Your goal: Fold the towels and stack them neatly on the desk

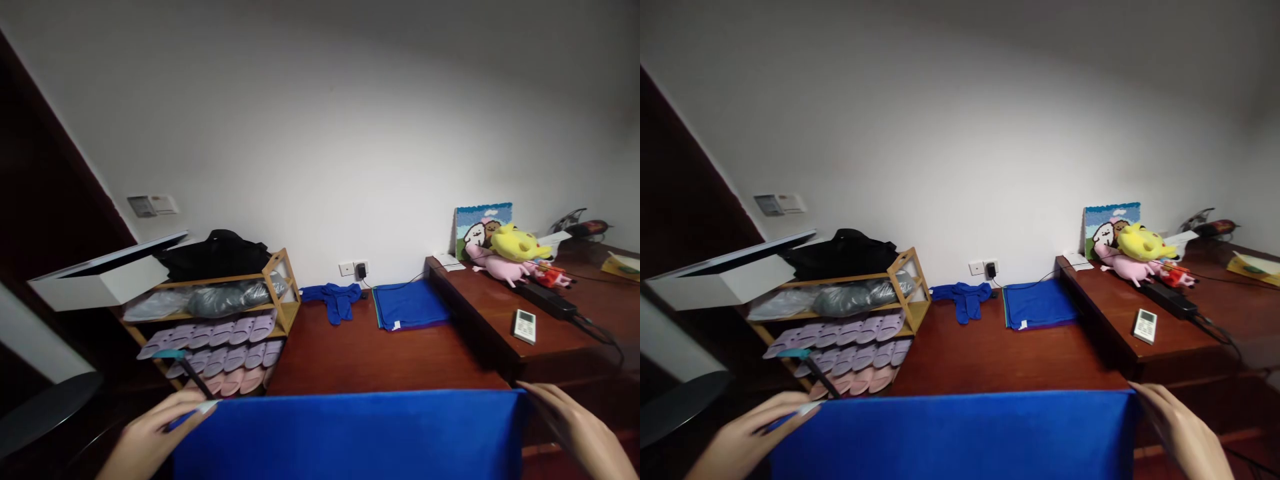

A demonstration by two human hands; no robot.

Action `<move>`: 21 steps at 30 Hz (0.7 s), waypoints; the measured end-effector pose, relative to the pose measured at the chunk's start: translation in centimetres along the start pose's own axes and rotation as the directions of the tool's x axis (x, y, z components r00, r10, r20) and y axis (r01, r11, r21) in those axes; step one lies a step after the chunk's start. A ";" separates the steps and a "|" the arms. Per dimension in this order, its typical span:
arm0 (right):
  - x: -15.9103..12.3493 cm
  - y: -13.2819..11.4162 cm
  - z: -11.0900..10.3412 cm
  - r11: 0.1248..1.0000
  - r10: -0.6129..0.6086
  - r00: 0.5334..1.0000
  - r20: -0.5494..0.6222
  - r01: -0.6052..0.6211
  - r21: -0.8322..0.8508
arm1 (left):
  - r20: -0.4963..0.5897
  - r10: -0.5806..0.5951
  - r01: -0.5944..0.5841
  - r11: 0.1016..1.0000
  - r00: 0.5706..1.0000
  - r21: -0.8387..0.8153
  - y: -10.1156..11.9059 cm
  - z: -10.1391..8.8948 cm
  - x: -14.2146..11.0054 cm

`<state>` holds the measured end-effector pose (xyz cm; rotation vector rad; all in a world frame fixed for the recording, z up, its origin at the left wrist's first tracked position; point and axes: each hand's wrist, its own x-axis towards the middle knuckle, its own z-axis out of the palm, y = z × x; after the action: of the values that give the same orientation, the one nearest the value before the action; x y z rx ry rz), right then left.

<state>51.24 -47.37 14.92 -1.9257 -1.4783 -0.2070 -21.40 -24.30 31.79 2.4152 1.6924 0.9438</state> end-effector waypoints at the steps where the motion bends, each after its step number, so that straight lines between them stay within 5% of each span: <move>1: 1.3 -0.4 0.1 1.000 0.009 0.999 0.032 -0.009 0.003 | 0.084 -0.017 0.022 0.998 0.996 -0.060 0.2 1.4 1.3; 4: 6.8 -2.1 0.7 0.999 0.004 0.997 0.074 -0.007 0.037 | 0.291 -0.014 0.041 0.995 0.957 -0.088 1.2 5.0 5.5; 6: 11.0 -3.1 1.0 0.999 -0.005 0.999 0.036 0.003 0.043 | 0.324 0.005 0.020 0.997 0.946 -0.074 1.6 6.3 8.4; 9: 16.6 -4.4 0.4 0.997 -0.041 0.995 -0.092 0.046 0.057 | 0.093 -0.009 0.015 0.998 0.996 -0.054 2.0 6.2 11.7; 12: 19.5 -5.4 -1.1 0.990 -0.081 0.967 -0.243 0.105 0.090 | -0.179 -0.056 0.053 0.998 0.982 -0.024 1.9 5.1 12.9; 16: 17.7 -5.4 -1.6 0.986 -0.061 0.936 -0.347 0.111 0.126 | -0.340 0.009 -0.015 1.000 0.940 -0.017 0.0 6.3 10.2; 21: 10.4 -2.2 4.7 0.977 0.039 0.978 -0.203 0.005 0.213 | -0.278 0.038 -0.051 0.998 0.960 -0.041 -4.6 14.2 3.3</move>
<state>51.45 -36.12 17.66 -1.6912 -1.2918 -0.2240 -17.42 -15.38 20.05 2.3923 1.6761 1.3704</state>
